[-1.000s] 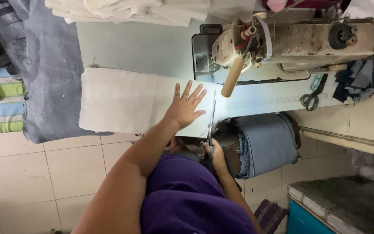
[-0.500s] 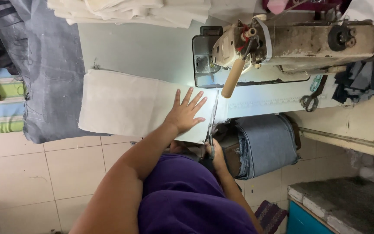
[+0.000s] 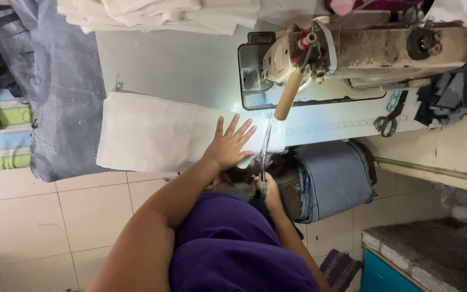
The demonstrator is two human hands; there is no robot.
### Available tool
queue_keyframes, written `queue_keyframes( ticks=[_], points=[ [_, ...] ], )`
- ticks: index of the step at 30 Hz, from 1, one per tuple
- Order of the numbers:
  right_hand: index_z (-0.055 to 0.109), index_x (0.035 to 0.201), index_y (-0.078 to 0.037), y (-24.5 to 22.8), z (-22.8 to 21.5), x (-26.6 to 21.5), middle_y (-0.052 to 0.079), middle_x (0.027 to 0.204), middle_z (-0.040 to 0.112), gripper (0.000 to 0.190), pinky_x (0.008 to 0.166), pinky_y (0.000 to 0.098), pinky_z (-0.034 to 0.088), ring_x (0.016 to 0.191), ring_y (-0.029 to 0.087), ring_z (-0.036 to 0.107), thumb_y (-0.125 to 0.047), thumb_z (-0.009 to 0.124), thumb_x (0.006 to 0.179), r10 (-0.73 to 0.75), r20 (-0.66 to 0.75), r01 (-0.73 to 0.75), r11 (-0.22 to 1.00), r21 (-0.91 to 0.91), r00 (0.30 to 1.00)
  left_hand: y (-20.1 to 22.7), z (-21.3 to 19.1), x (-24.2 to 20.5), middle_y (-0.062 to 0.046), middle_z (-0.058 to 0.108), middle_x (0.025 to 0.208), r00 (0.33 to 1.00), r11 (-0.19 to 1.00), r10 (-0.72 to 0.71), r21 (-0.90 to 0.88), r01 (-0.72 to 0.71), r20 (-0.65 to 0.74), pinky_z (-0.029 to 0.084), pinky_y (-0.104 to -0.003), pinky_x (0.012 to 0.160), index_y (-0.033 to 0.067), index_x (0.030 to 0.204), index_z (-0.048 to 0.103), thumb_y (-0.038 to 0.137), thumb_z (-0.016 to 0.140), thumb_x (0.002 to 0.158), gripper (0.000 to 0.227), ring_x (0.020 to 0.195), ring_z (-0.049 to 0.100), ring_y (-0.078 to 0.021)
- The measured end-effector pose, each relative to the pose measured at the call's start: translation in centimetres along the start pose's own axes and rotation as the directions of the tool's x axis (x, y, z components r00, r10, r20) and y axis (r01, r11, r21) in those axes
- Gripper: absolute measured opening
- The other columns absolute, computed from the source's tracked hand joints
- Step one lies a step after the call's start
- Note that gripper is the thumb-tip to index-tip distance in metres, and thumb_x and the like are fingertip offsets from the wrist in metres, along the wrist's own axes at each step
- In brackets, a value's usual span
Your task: The person cuts a piece of white fabric using scissors on a table next to a sewing machine. They repeatedly fold the fabric, align the edges, and trim the material to create straight edges.
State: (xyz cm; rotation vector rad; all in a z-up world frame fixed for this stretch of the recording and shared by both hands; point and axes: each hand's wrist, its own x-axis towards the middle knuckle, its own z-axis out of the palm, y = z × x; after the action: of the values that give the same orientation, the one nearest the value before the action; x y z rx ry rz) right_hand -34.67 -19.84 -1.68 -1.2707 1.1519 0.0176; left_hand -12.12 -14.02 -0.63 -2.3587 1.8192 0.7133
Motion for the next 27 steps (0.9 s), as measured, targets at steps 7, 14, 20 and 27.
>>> queue_keyframes(
  ticks=[7, 14, 20, 27],
  points=[
    [0.054, 0.083, -0.007, 1.9, 0.3, -0.2, 0.004, 0.054, 0.055, 0.031, 0.042, 0.0238, 0.051, 0.046, 0.013, 0.058, -0.021, 0.081, 0.09, 0.03, -0.039, -0.026, 0.995, 0.099, 0.999, -0.9, 0.8, 0.7, 0.008, -0.001, 0.174, 0.998, 1.0, 0.006, 0.028, -0.004, -0.056, -0.008, -0.068, 0.121, 0.0333, 0.166, 0.006, 0.072, 0.014, 0.101, 0.076, 0.158, -0.009, -0.0292],
    [0.061, 0.091, -0.006, 4.0, -5.0, -1.2, 0.008, 0.061, 0.058, 0.025, 0.046, 0.03, 0.058, 0.051, 0.018, 0.063, -0.025, 0.077, 0.092, 0.091, -0.205, -0.095, 0.995, -0.01, 0.974, -3.3, -3.6, 1.8, 0.001, 0.016, 0.172, 0.976, 0.983, -0.159, -0.113, 0.142, -0.152, 0.003, -0.071, 0.123, 0.0252, 0.165, 0.018, 0.071, 0.028, 0.1, 0.08, 0.158, 0.007, -0.032],
    [0.061, 0.081, -0.01, 1.8, -8.9, -4.1, 0.004, 0.071, 0.06, 0.031, 0.059, 0.0307, 0.048, 0.067, 0.017, 0.06, -0.026, 0.088, 0.078, 0.139, 0.193, -0.06, 0.929, -0.365, 0.971, -3.2, 0.5, 2.4, 0.002, 0.012, 0.172, 0.962, 0.971, -0.184, -0.186, 0.147, -0.2, 0.006, -0.07, 0.122, 0.0237, 0.164, 0.016, 0.048, 0.034, 0.107, 0.065, 0.158, 0.005, -0.0331],
    [0.066, 0.08, -0.004, -5.1, 2.2, -0.7, 0.004, 0.064, 0.06, 0.029, 0.054, 0.0312, 0.047, 0.06, 0.016, 0.054, -0.011, 0.093, 0.072, 0.016, 0.549, 0.123, 0.969, -0.215, 0.836, -2.7, -12.7, -2.5, -0.014, 0.018, 0.17, 0.907, 0.021, -0.387, -0.985, -0.169, -0.164, 0.006, -0.052, 0.129, 0.0102, 0.164, 0.015, 0.07, 0.012, 0.103, 0.085, 0.156, 0.018, -0.0332]
  ],
)
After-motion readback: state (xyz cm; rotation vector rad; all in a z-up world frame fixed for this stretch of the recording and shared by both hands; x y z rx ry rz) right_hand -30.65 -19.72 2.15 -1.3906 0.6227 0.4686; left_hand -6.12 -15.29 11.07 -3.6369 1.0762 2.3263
